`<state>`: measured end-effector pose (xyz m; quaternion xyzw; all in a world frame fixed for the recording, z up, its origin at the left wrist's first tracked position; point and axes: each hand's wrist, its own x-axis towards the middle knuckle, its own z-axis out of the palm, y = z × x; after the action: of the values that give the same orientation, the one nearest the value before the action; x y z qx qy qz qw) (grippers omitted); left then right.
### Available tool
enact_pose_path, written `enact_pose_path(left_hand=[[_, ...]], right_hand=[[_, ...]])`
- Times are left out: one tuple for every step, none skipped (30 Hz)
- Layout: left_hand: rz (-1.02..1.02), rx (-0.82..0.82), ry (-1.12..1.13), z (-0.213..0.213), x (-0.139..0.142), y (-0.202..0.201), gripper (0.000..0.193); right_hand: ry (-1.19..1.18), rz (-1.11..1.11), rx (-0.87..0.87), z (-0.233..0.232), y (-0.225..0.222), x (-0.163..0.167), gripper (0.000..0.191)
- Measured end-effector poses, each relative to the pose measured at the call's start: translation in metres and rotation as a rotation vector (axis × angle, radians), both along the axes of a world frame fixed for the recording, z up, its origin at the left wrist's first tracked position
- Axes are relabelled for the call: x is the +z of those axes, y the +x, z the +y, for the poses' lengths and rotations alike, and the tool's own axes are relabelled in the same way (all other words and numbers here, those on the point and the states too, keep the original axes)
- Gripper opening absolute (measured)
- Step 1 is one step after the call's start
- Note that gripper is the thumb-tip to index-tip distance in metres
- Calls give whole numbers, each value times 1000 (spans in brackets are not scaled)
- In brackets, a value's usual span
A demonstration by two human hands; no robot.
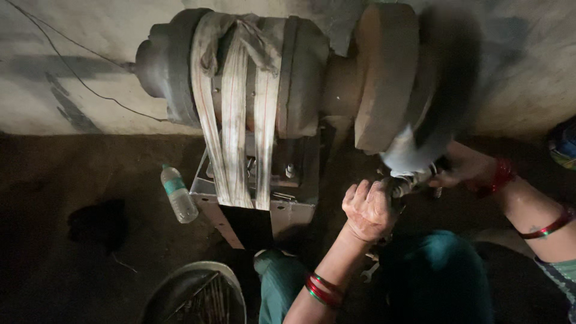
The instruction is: The person sits on the floor and holds a metal valve-like component against a spinning grinding wheel, rotating and repositioning the part by hand to grind and smooth its surfaces. They repeatedly turn the part over and grind different sides, then handle the finished piece.
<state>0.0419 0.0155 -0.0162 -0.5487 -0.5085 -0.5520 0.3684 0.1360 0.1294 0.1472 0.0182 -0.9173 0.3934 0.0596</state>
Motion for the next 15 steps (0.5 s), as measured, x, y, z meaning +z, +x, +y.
enact_pose_path(left_hand=[[-20,-29,-37,0,-1,0,38],[-39,-57,-74,-1,-1,0,39],[-58,-84,-113,-2,-2,0,41],[-55,-57,-95,-2,-2,1,38],[-53,-32,-76,-2,-3,2,36],[-49,-7,-55,-1,-3,2,33],[-37,12,-47,-1,-5,3,34],[-25,30,-40,-2,-7,3,34],[-14,47,-34,-3,-9,3,34],[-6,32,-37,-3,-12,4,32],[2,17,-41,-3,-14,3,30],[8,-1,-45,-3,-17,3,28],[10,-2,-30,-3,-19,3,27],[12,-2,-14,-1,-21,2,27],[13,0,1,0,-22,2,27]], right_hand=[[63,64,-14,0,0,0,82],[125,128,-28,0,0,0,86],[187,192,-43,0,0,-1,89],[56,84,-130,0,1,-1,91],[-72,-25,-219,-1,3,-1,93],[-198,-132,-307,-1,4,-1,95],[-171,-177,-293,-1,5,-1,87],[-144,-223,-280,0,5,-1,79],[-118,-268,-267,1,6,-1,70],[-68,-166,-170,3,6,-1,69],[-18,-64,-73,5,6,-1,67],[32,35,22,6,7,-1,65],[11,1,0,8,7,-2,65],[-8,-33,-19,10,8,-3,64],[-28,-67,-36,11,10,-4,63]])
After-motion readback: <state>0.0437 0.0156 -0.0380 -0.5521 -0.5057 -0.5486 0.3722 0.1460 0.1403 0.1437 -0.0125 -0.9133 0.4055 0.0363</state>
